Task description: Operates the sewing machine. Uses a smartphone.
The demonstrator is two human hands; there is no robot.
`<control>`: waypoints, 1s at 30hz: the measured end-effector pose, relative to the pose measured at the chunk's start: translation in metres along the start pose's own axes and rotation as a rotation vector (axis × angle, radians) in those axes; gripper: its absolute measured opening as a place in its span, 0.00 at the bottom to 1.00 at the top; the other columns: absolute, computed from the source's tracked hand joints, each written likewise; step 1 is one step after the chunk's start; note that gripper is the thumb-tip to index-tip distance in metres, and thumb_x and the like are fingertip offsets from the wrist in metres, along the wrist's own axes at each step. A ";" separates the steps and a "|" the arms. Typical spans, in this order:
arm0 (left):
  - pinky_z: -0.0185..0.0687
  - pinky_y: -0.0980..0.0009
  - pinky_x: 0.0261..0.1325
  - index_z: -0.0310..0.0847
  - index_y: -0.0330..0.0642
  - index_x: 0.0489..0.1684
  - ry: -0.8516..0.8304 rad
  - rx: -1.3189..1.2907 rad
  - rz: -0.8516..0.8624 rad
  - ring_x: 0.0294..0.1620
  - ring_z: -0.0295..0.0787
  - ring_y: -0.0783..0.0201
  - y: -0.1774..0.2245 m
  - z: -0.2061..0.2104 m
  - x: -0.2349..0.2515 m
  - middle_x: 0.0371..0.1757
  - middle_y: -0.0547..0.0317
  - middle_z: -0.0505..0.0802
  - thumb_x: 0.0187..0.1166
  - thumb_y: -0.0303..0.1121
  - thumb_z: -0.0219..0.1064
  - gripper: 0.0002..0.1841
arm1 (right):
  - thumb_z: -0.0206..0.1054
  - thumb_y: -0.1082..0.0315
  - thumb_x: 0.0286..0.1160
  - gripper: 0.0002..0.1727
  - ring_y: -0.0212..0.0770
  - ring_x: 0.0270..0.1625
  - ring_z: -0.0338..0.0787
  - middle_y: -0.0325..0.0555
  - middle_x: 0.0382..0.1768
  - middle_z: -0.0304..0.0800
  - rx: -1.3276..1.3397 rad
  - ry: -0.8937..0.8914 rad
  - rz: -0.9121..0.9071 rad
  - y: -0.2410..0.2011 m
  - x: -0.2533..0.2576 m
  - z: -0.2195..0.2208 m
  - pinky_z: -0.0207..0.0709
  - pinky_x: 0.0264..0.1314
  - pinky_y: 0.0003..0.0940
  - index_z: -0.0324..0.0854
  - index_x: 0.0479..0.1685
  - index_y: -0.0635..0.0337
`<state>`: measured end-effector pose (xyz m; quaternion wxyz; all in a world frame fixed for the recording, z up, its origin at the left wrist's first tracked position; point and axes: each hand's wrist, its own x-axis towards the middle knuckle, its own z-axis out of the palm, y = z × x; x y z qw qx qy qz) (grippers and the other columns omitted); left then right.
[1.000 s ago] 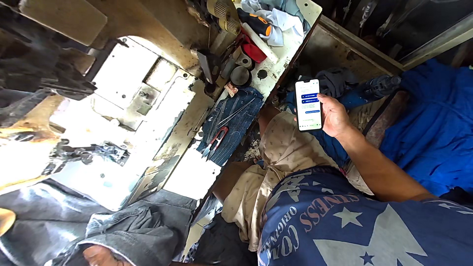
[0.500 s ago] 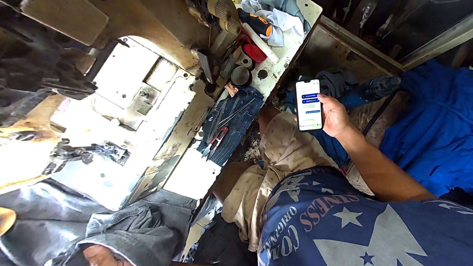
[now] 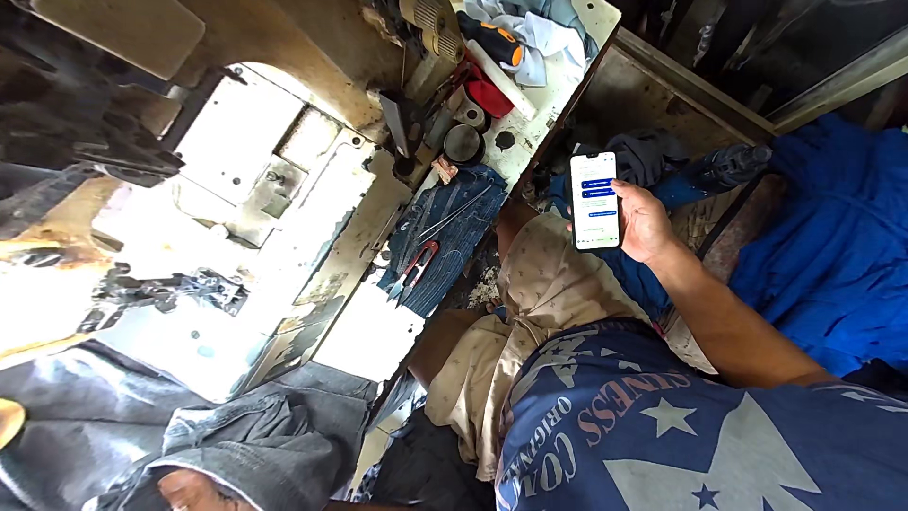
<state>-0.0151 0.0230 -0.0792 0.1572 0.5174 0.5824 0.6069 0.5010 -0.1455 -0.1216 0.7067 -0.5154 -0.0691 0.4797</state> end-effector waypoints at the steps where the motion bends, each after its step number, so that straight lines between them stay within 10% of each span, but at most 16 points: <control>1: 0.84 0.68 0.68 0.62 0.10 0.72 -0.027 -0.016 -0.034 0.63 0.89 0.61 0.005 0.000 -0.001 0.60 0.36 0.88 0.90 0.22 0.53 0.21 | 0.42 0.53 0.95 0.25 0.56 0.62 0.92 0.61 0.61 0.90 0.001 0.005 0.003 0.000 0.000 0.000 0.86 0.65 0.59 0.72 0.73 0.61; 18: 0.91 0.69 0.54 0.57 0.11 0.73 0.024 -0.158 -0.129 0.49 0.94 0.65 0.040 0.019 -0.016 0.50 0.42 0.90 0.87 0.17 0.54 0.21 | 0.43 0.60 0.93 0.23 0.59 0.61 0.92 0.63 0.61 0.89 -0.038 -0.021 -0.008 0.000 0.000 -0.002 0.87 0.63 0.60 0.73 0.75 0.62; 22: 0.82 0.68 0.73 0.57 0.15 0.78 -0.146 -0.150 -0.099 0.66 0.87 0.67 0.013 -0.002 -0.006 0.64 0.43 0.87 0.92 0.25 0.50 0.22 | 0.48 0.70 0.86 0.21 0.59 0.58 0.93 0.65 0.59 0.89 -0.053 -0.018 -0.011 0.000 0.000 -0.004 0.88 0.60 0.60 0.73 0.73 0.66; 30: 0.82 0.66 0.73 0.60 0.16 0.76 -0.163 -0.183 -0.086 0.66 0.87 0.65 0.011 -0.003 -0.004 0.63 0.44 0.88 0.93 0.26 0.50 0.21 | 0.55 0.80 0.70 0.24 0.57 0.56 0.94 0.64 0.57 0.90 -0.099 -0.027 -0.037 0.002 -0.001 -0.002 0.89 0.58 0.57 0.75 0.68 0.68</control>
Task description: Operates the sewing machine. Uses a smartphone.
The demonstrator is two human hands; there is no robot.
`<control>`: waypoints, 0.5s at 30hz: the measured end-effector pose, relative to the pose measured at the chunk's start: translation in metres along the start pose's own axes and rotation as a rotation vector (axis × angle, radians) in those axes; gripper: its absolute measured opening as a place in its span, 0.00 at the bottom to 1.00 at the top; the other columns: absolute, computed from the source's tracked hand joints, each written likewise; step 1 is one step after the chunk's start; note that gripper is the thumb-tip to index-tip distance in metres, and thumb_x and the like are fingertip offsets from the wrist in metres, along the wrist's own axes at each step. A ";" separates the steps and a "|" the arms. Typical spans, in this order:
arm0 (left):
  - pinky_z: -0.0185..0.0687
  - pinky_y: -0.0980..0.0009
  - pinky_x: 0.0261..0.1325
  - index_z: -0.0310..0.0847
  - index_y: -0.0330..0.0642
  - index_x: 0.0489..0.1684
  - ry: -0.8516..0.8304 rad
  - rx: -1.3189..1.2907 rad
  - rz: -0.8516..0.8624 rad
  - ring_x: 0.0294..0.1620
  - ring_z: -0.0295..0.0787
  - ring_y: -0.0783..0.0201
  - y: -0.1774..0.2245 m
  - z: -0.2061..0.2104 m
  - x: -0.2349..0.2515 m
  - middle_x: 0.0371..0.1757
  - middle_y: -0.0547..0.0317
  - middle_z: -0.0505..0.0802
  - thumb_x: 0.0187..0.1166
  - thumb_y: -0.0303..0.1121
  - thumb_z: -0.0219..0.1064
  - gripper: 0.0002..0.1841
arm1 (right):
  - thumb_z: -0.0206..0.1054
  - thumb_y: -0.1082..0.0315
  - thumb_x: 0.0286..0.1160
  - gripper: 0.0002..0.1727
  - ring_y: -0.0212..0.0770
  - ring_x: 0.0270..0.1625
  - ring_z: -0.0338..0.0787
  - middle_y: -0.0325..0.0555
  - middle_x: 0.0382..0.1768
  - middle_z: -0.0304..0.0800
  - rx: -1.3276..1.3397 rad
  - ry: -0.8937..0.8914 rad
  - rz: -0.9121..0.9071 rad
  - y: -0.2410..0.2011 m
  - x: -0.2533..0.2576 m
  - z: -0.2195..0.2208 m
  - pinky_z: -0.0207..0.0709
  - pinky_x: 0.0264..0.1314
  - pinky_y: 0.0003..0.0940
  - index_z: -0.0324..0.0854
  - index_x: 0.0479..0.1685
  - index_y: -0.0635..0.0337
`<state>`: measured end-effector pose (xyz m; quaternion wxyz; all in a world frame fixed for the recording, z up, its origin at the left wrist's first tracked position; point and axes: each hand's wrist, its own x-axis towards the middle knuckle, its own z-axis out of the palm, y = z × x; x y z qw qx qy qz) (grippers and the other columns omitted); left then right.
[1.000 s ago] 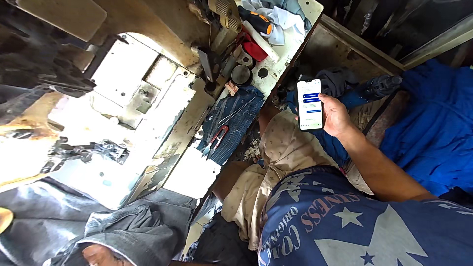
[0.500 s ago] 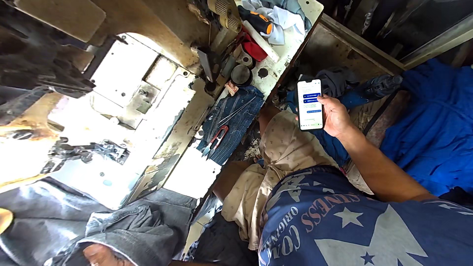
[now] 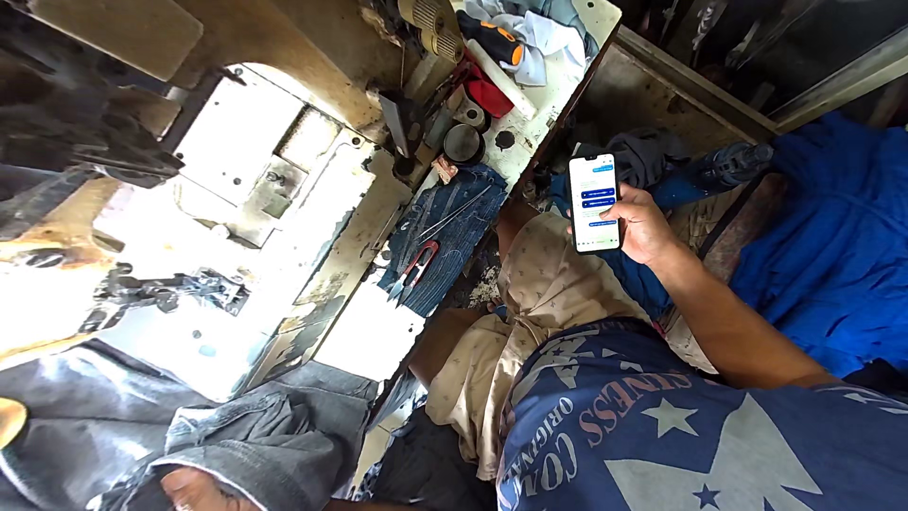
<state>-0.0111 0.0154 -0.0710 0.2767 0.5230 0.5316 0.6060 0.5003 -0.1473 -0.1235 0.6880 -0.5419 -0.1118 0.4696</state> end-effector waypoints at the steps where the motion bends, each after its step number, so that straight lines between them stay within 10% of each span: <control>1: 0.82 0.66 0.73 0.59 0.16 0.77 0.005 0.005 -0.005 0.66 0.87 0.66 0.001 0.001 -0.001 0.63 0.44 0.88 0.93 0.26 0.50 0.21 | 0.54 0.81 0.69 0.24 0.57 0.56 0.94 0.64 0.57 0.90 -0.001 0.001 0.002 0.000 0.000 0.000 0.89 0.58 0.58 0.75 0.68 0.68; 10: 0.91 0.68 0.53 0.62 0.10 0.69 0.173 0.037 0.038 0.50 0.94 0.62 0.014 0.022 -0.008 0.49 0.41 0.91 0.86 0.18 0.57 0.19 | 0.54 0.81 0.69 0.23 0.58 0.55 0.94 0.65 0.56 0.90 0.016 -0.007 0.002 -0.001 -0.001 0.001 0.89 0.57 0.59 0.74 0.67 0.68; 15: 0.91 0.66 0.59 0.62 0.12 0.71 0.126 0.013 -0.002 0.54 0.93 0.63 0.011 0.014 -0.005 0.52 0.41 0.91 0.88 0.20 0.55 0.19 | 0.55 0.81 0.68 0.24 0.57 0.54 0.94 0.64 0.56 0.90 -0.011 0.001 -0.002 -0.002 -0.001 0.003 0.89 0.57 0.58 0.75 0.68 0.68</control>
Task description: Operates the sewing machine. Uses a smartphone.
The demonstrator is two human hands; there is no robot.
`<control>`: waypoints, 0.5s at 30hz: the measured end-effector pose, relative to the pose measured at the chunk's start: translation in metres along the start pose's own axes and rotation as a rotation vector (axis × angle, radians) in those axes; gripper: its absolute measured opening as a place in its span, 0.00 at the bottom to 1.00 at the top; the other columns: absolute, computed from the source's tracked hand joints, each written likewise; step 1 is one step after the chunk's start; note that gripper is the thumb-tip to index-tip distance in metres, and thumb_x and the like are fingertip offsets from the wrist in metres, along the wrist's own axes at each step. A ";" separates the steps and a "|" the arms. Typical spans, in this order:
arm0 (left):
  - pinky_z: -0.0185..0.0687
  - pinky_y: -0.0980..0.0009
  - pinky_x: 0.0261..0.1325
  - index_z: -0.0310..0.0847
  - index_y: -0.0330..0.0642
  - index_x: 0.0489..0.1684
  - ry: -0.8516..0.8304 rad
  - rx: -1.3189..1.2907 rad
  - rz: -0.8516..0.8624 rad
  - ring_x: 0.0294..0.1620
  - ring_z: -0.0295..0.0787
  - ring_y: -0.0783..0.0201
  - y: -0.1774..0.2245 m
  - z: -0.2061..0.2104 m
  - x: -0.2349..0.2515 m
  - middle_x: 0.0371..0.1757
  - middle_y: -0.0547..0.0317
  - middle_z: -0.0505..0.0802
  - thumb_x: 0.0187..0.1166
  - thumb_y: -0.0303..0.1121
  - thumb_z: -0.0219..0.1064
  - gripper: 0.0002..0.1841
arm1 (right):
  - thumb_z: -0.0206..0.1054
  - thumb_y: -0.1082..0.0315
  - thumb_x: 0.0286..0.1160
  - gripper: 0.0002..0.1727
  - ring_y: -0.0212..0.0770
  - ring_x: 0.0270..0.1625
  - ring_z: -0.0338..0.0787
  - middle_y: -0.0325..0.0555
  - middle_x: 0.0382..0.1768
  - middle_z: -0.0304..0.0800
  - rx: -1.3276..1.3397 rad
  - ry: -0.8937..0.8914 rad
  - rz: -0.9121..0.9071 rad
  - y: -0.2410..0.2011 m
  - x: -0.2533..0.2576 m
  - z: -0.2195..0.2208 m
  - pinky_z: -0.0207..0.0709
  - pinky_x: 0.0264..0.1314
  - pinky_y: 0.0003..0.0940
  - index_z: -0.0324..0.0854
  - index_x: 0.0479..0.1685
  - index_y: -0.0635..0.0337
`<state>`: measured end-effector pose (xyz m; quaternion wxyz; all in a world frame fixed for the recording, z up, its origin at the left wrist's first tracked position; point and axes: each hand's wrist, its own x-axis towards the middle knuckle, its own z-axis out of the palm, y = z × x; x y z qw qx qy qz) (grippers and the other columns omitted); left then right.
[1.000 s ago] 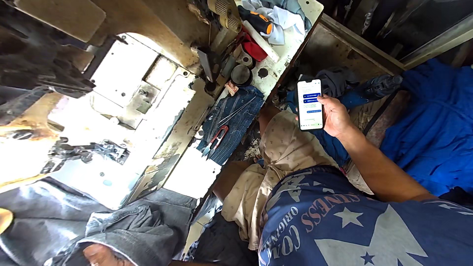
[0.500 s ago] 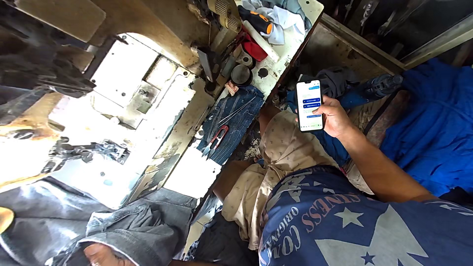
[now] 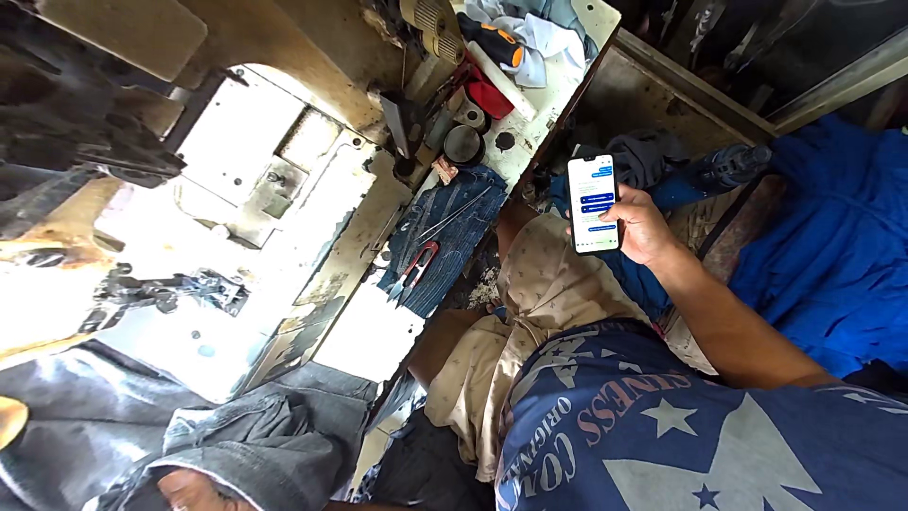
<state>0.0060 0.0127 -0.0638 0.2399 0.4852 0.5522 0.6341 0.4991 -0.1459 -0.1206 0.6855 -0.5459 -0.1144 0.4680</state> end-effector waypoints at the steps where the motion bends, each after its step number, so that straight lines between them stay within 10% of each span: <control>1: 0.86 0.69 0.67 0.60 0.15 0.74 -0.071 0.019 -0.029 0.60 0.90 0.67 -0.003 -0.009 0.005 0.57 0.45 0.89 0.90 0.22 0.52 0.20 | 0.54 0.81 0.68 0.24 0.56 0.54 0.94 0.63 0.56 0.90 -0.011 -0.003 -0.003 0.000 0.000 0.000 0.90 0.57 0.58 0.75 0.68 0.68; 15: 0.83 0.66 0.72 0.60 0.16 0.75 -0.128 -0.023 -0.002 0.64 0.88 0.67 -0.013 -0.015 0.008 0.61 0.45 0.88 0.92 0.25 0.51 0.21 | 0.52 0.77 0.78 0.20 0.59 0.56 0.93 0.65 0.57 0.90 0.031 0.000 0.013 -0.001 0.003 0.001 0.88 0.59 0.61 0.75 0.68 0.68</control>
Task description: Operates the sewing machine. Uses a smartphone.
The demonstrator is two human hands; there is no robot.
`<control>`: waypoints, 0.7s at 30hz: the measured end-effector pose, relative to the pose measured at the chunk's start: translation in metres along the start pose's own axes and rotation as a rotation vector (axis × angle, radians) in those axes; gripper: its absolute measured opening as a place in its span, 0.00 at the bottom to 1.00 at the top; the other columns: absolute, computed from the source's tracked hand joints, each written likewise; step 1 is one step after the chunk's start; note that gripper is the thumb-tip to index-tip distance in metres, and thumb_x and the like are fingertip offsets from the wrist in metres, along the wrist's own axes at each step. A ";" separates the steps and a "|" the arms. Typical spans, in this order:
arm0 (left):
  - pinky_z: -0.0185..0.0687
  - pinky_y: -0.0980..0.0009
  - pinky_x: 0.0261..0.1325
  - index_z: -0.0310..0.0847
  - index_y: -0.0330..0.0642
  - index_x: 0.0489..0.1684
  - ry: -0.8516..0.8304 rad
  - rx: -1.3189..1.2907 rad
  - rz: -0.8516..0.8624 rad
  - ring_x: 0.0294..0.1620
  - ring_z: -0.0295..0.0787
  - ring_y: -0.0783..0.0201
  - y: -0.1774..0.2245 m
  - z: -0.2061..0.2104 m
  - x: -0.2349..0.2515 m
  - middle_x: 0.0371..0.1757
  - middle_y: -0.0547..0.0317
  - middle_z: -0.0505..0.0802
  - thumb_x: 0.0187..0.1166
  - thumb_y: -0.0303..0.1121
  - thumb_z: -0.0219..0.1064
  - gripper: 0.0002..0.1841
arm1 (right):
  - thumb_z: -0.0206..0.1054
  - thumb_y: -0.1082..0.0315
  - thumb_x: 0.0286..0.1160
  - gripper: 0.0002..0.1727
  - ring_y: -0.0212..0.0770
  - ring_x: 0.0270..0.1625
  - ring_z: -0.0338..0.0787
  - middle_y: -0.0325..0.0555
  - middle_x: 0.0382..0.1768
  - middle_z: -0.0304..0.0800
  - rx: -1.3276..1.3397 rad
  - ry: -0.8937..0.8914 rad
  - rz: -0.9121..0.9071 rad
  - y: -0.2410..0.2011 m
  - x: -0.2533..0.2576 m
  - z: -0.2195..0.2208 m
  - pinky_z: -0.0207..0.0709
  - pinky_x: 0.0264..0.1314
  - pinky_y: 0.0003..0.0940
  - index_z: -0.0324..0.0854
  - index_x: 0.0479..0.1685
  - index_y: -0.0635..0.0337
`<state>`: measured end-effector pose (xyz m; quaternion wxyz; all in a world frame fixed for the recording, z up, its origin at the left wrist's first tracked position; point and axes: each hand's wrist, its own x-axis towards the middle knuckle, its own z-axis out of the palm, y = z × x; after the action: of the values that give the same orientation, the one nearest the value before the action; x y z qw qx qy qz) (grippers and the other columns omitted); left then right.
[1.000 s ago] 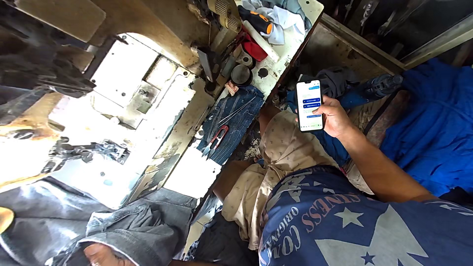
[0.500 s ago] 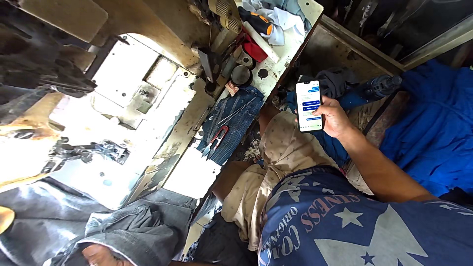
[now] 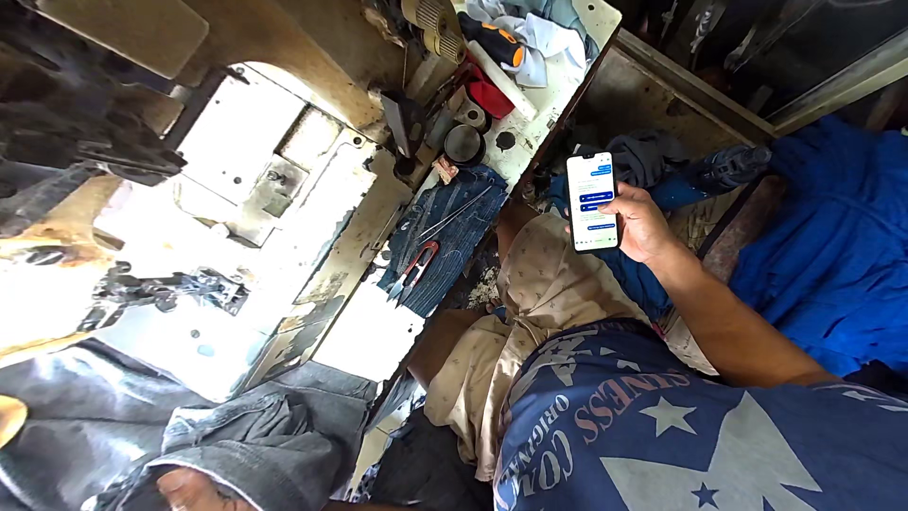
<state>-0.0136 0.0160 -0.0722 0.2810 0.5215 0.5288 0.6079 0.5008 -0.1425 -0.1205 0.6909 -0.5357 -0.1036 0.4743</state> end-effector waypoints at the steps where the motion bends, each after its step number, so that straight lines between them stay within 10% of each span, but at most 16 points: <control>1: 0.83 0.67 0.72 0.60 0.16 0.75 0.005 0.006 0.000 0.64 0.88 0.67 0.001 0.001 0.000 0.61 0.45 0.88 0.92 0.25 0.51 0.20 | 0.50 0.74 0.83 0.20 0.59 0.57 0.93 0.64 0.57 0.90 0.004 0.005 0.004 0.000 0.000 0.000 0.88 0.60 0.61 0.75 0.69 0.67; 6: 0.79 0.67 0.76 0.57 0.10 0.76 0.045 0.058 0.010 0.69 0.85 0.62 0.004 0.002 0.001 0.65 0.34 0.85 0.91 0.23 0.49 0.22 | 0.45 0.56 0.96 0.24 0.57 0.60 0.93 0.61 0.60 0.90 0.033 0.002 0.014 -0.001 0.001 0.002 0.87 0.63 0.60 0.72 0.75 0.63; 21: 0.81 0.72 0.73 0.56 0.15 0.77 0.016 0.078 -0.073 0.65 0.86 0.70 0.020 0.010 -0.004 0.63 0.44 0.86 0.92 0.24 0.48 0.22 | 0.43 0.53 0.96 0.26 0.56 0.62 0.92 0.60 0.61 0.90 0.022 0.010 0.009 0.002 0.002 -0.002 0.87 0.64 0.58 0.73 0.73 0.62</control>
<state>0.0006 0.0103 -0.0555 0.2782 0.5075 0.5728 0.5804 0.5021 -0.1420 -0.1232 0.6950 -0.5308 -0.0924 0.4760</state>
